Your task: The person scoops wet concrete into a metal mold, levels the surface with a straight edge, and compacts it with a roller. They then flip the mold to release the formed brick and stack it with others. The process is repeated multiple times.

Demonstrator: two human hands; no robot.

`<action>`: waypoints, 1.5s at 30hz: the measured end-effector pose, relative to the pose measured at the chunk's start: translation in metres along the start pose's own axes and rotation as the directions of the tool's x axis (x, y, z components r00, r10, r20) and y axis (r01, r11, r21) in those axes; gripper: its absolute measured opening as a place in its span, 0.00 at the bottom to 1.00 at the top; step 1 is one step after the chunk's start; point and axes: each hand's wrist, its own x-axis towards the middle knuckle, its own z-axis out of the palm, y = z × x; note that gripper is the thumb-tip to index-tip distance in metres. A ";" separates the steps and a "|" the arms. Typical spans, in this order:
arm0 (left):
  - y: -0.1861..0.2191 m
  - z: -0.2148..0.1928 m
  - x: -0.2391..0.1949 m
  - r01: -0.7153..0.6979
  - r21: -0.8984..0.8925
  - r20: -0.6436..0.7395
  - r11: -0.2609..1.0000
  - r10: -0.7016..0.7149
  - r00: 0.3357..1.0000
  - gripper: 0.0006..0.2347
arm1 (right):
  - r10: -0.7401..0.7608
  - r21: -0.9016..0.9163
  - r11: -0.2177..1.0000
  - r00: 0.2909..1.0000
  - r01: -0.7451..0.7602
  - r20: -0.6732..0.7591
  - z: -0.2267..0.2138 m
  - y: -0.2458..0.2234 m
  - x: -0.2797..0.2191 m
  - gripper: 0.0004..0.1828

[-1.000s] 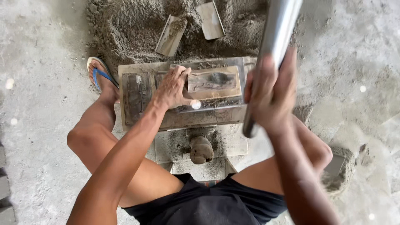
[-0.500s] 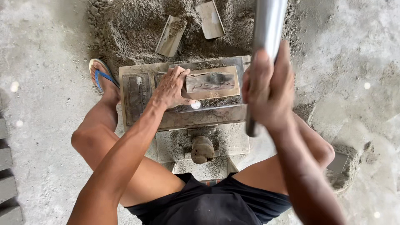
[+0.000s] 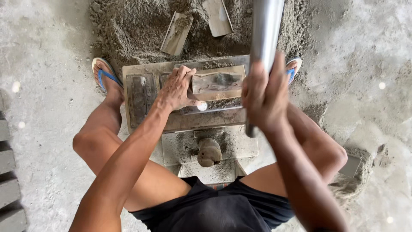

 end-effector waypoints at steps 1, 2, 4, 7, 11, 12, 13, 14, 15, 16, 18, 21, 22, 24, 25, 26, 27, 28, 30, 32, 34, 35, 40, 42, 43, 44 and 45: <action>0.001 -0.005 0.001 0.000 0.001 0.001 1.000 0.000 1.000 0.47 | 0.001 0.001 1.000 1.000 -0.001 0.000 0.012 -0.019 -0.009 0.28; 0.002 -0.009 0.002 0.011 -0.032 -0.016 0.999 -0.011 1.000 0.47 | 0.492 0.195 0.750 0.730 -0.632 0.475 0.023 -0.038 -0.019 0.24; 0.004 0.004 -0.003 0.027 -0.084 -0.013 0.996 -0.028 1.000 0.46 | 0.508 -0.010 0.165 0.076 -0.986 0.858 0.019 -0.053 -0.021 0.27; -0.006 0.011 -0.001 -0.046 -0.011 -0.089 0.999 0.045 0.995 0.50 | 0.126 -0.246 -0.288 -0.291 -0.926 0.948 0.006 -0.035 0.015 0.24; 0.004 -0.006 0.000 -0.063 -0.010 -0.085 0.998 0.062 0.994 0.43 | 0.534 0.187 0.710 0.693 -0.678 0.484 0.029 -0.029 -0.021 0.13; 0.007 -0.008 -0.004 -0.035 -0.047 -0.055 0.998 0.033 0.998 0.43 | 0.123 -0.198 0.973 0.992 -0.118 0.011 0.040 -0.036 -0.047 0.31; 0.005 -0.006 -0.006 -0.034 -0.047 -0.048 0.998 0.031 0.998 0.43 | 0.128 -0.195 0.973 0.992 -0.123 0.016 0.041 -0.049 -0.047 0.31; 0.004 -0.004 -0.009 -0.028 -0.026 -0.041 0.999 0.027 0.999 0.44 | 0.557 0.154 0.684 0.647 -0.713 0.521 0.041 -0.062 -0.048 0.16; 0.003 -0.004 -0.006 -0.027 0.000 -0.044 1.000 0.027 0.999 0.46 | 0.376 0.061 0.008 0.060 -0.998 0.925 0.043 -0.071 -0.046 0.29; 0.005 -0.007 -0.007 -0.029 0.005 -0.048 1.000 0.029 0.998 0.46 | 0.379 0.066 0.009 0.064 -0.998 0.923 0.032 -0.060 -0.028 0.29; 0.010 -0.012 -0.006 -0.026 -0.083 -0.067 0.996 0.021 0.998 0.46 | 0.167 -0.204 -0.252 -0.250 -0.946 0.954 0.010 -0.038 0.008 0.29; 0.014 -0.014 -0.012 -0.065 0.029 -0.052 0.997 0.067 0.996 0.45 | 0.510 0.189 0.203 0.268 -0.961 0.817 0.013 -0.053 -0.020 0.31; 0.009 -0.013 -0.005 -0.069 0.028 -0.046 0.997 0.070 0.996 0.45 | 0.514 0.184 0.198 0.262 -0.963 0.817 0.028 -0.058 -0.029 0.31; 0.001 -0.009 -0.009 -0.012 0.004 -0.026 1.000 0.012 1.000 0.46 | 0.478 -0.070 0.053 -0.037 -0.996 0.878 0.046 -0.084 -0.051 0.40; 0.008 -0.011 -0.008 -0.026 0.007 -0.036 1.000 0.026 0.999 0.46 | 0.491 -0.063 0.055 -0.029 -0.996 0.871 0.043 -0.073 -0.049 0.40; 0.014 -0.014 -0.009 -0.021 0.034 -0.048 0.999 0.022 0.999 0.46 | 0.385 -0.069 -0.117 -0.109 -0.991 0.917 0.039 -0.062 -0.047 0.35; 0.020 -0.019 -0.017 -0.011 0.063 -0.050 0.998 0.014 0.999 0.47 | 0.252 -0.095 -0.291 -0.173 -0.952 0.952 0.032 -0.059 -0.044 0.31; 0.017 -0.017 -0.010 -0.019 0.069 -0.050 0.997 0.023 0.998 0.47 | 0.259 -0.089 -0.297 -0.170 -0.951 0.951 0.023 -0.049 -0.036 0.31; 0.011 -0.004 0.009 0.007 0.060 -0.190 0.998 0.005 0.982 0.50 | 0.261 -0.091 -0.503 -0.251 -0.859 0.932 0.007 -0.027 -0.027 0.28; 0.042 -0.012 0.039 -0.059 0.085 -0.133 0.995 0.070 0.989 0.43 | 0.386 -0.074 -0.321 -0.201 -0.944 0.900 0.014 -0.001 -0.043 0.29; 0.067 -0.008 0.038 -0.098 0.082 -0.040 0.992 0.102 0.994 0.37 | 0.462 -0.120 -0.133 -0.168 -0.984 0.871 0.013 0.007 -0.067 0.32; 0.073 -0.010 0.042 -0.145 0.220 -0.109 0.965 0.172 0.979 0.31 | 0.518 -0.160 0.116 -0.077 -0.980 0.852 0.020 0.017 -0.073 0.28; 0.083 -0.017 0.046 -0.158 0.429 -0.211 0.890 0.268 0.940 0.24 | 0.639 -0.294 0.302 -0.037 -0.907 0.768 0.042 0.021 -0.095 0.20; 0.078 -0.012 0.048 -0.192 0.408 -0.216 0.893 0.298 0.930 0.26 | 0.640 0.066 0.532 0.452 -0.844 0.622 0.040 0.015 -0.100 0.11; 0.078 -0.011 0.048 -0.172 0.411 -0.227 0.895 0.284 0.932 0.26 | 0.626 0.081 0.541 0.465 -0.837 0.626 0.044 0.009 -0.090 0.11; 0.079 -0.011 0.048 -0.175 0.383 -0.192 0.907 0.264 0.945 0.25 | 0.598 0.114 0.498 0.436 -0.860 0.672 0.046 0.001 -0.080 0.14; 0.080 -0.012 0.048 -0.183 0.355 -0.159 0.917 0.252 0.954 0.25 | 0.572 0.142 0.453 0.409 -0.880 0.711 0.047 -0.005 -0.068 0.18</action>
